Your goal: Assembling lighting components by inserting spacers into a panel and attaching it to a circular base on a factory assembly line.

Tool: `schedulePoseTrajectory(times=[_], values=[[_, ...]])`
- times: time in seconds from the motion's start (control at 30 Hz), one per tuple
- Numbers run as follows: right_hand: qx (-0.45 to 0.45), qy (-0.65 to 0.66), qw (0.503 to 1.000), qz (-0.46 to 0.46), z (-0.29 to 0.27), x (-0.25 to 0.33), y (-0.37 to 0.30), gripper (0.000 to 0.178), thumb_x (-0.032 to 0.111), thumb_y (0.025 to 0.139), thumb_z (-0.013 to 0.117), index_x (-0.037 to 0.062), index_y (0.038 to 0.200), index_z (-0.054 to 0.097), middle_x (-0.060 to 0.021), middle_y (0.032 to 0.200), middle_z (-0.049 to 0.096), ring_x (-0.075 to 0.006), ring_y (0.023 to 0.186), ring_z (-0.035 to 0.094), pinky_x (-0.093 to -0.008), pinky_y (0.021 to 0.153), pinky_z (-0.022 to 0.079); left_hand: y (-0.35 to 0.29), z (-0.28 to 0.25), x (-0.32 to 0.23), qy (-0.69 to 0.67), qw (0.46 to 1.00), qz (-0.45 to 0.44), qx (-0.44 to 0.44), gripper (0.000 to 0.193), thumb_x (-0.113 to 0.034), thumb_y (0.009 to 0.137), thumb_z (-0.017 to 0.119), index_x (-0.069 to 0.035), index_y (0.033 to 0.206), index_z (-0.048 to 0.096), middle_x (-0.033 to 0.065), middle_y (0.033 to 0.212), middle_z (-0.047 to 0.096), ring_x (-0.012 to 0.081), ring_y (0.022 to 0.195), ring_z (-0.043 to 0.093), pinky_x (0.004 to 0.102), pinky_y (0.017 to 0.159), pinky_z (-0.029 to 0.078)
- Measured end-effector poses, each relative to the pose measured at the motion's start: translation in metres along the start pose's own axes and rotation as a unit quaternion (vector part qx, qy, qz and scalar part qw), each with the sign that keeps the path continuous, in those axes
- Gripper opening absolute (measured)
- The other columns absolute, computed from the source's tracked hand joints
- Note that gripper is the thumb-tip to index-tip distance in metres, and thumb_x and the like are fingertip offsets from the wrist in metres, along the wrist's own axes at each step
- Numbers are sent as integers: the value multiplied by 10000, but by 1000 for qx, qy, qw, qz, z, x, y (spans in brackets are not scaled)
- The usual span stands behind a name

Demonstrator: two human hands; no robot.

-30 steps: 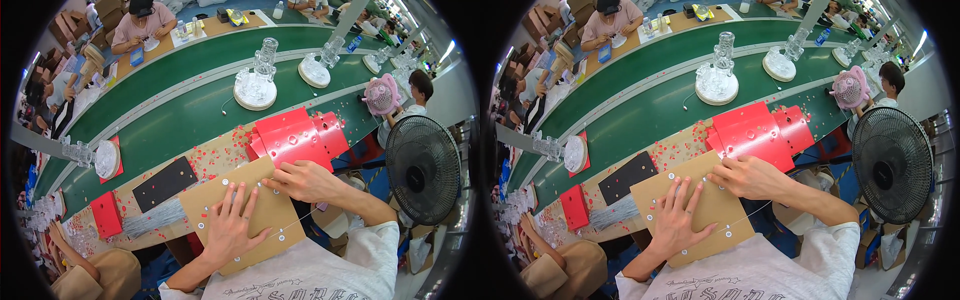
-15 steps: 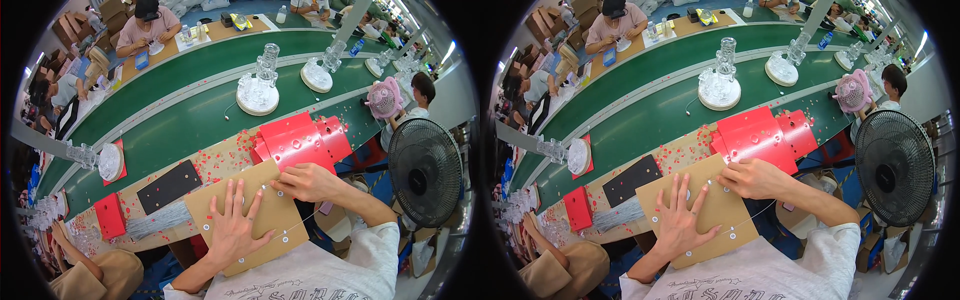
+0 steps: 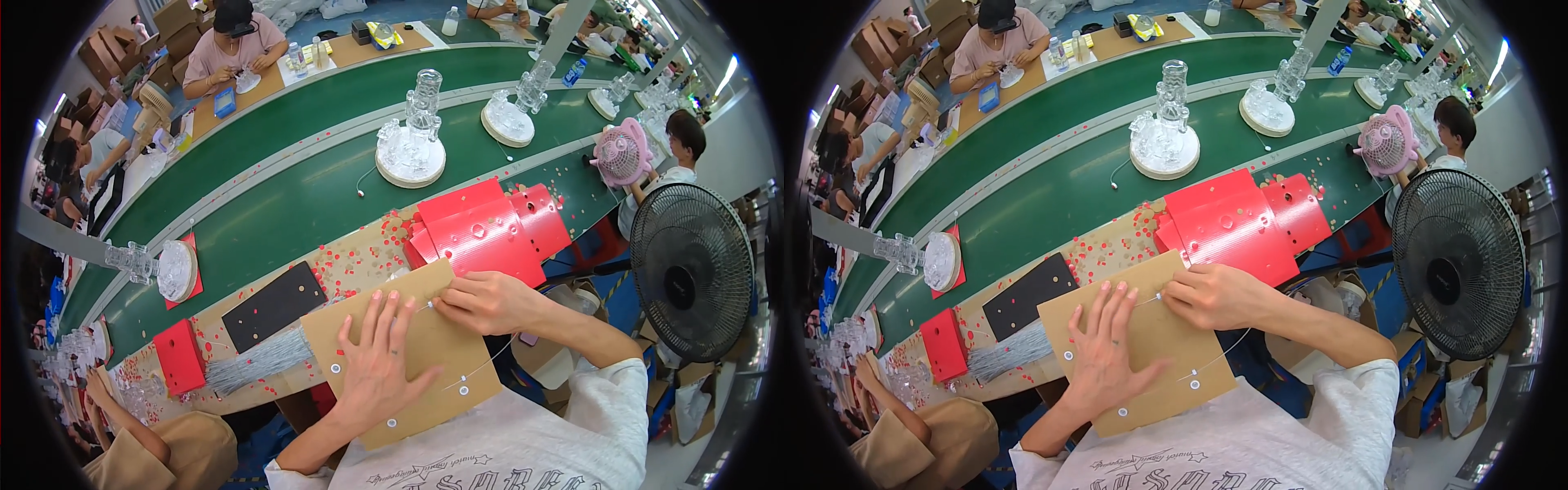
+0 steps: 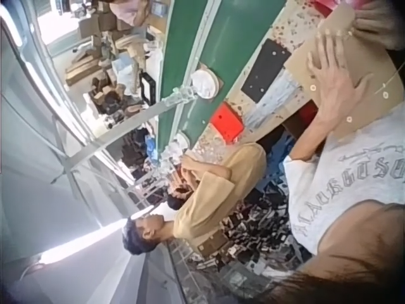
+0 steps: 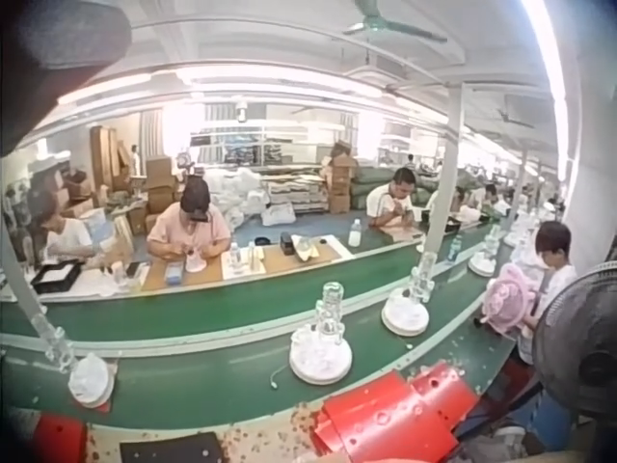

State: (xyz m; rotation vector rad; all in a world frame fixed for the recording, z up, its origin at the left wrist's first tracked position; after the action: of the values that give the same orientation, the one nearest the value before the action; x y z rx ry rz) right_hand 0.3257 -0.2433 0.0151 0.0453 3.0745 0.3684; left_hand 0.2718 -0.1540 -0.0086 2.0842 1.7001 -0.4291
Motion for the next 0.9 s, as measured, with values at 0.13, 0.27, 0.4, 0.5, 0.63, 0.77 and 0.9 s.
schedulePoseTrajectory(times=[0.13, 0.27, 0.4, 0.5, 0.63, 0.77, 0.9], values=[[-7, -7, 1000, 11, -4, 6, 0, 298, 116, 760, 666, -13, 1026, 698, -77, 990, 645, -192, 940, 656, -277, 714, 533, 25, -12, 1, 37, 998, 39, -34, 424, -265, 869, 706, 15, 1163, 583, 195, 1273, 520, 348, 1241, 470, 496, 977, 353], [-33, -71, 996, 53, -14, 21, 2, 279, 117, 760, 693, -7, 1010, 720, -78, 1030, 674, -181, 976, 662, -281, 702, 523, 43, -9, 0, 45, 992, 115, -23, 176, -97, 839, 682, 18, 945, 602, 161, 1113, 536, 312, 1075, 516, 436, 912, 393], [-104, 15, 987, 123, -15, 24, -8, 273, 66, 704, 749, -16, 964, 734, -67, 945, 695, -186, 864, 685, -294, 657, 533, 41, -17, 7, -46, 992, 108, -37, 173, -59, 812, 697, 19, 931, 596, 169, 1151, 539, 325, 1154, 521, 470, 949, 391], [-135, 3, 983, 128, -18, 25, -10, 211, 87, 735, 724, -31, 910, 717, -75, 917, 678, -184, 842, 663, -292, 652, 521, 26, -35, 16, -33, 989, 121, -75, 184, -25, 793, 718, 14, 880, 562, 160, 1197, 570, 350, 1203, 536, 533, 1021, 369], [-132, 48, 975, 173, -24, 16, -4, 135, 108, 762, 753, 11, 851, 726, -49, 820, 661, -172, 767, 652, -292, 655, 524, 1, -43, 49, -59, 994, 40, -87, 166, 27, 797, 693, 7, 871, 546, 111, 1277, 622, 356, 1290, 543, 622, 1131, 283], [-116, 120, 970, 175, -9, 9, 31, 206, 155, 722, 829, 70, 882, 730, -32, 884, 682, -182, 778, 666, -329, 682, 560, -1, -44, 53, -159, 979, 56, -115, 147, 39, 816, 677, -5, 887, 556, 114, 1144, 682, 335, 1231, 609, 634, 1122, 301], [-169, 191, 949, 186, 0, 4, 41, 269, 159, 733, 826, 86, 954, 692, -40, 975, 677, -196, 853, 655, -341, 704, 564, -5, -47, 55, -201, 967, 73, -137, 158, 73, 792, 654, -16, 827, 528, 120, 1141, 695, 353, 1229, 617, 646, 1148, 272]])
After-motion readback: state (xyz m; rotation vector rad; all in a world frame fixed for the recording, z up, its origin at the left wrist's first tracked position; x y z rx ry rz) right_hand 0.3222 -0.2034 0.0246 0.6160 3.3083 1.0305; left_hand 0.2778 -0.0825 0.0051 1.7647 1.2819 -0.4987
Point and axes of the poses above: each hand's wrist, its own y-axis towards the middle knuckle, its own z-axis out of the palm, x = y × z, the point moved 10 cm from there along y, towards the middle knuckle
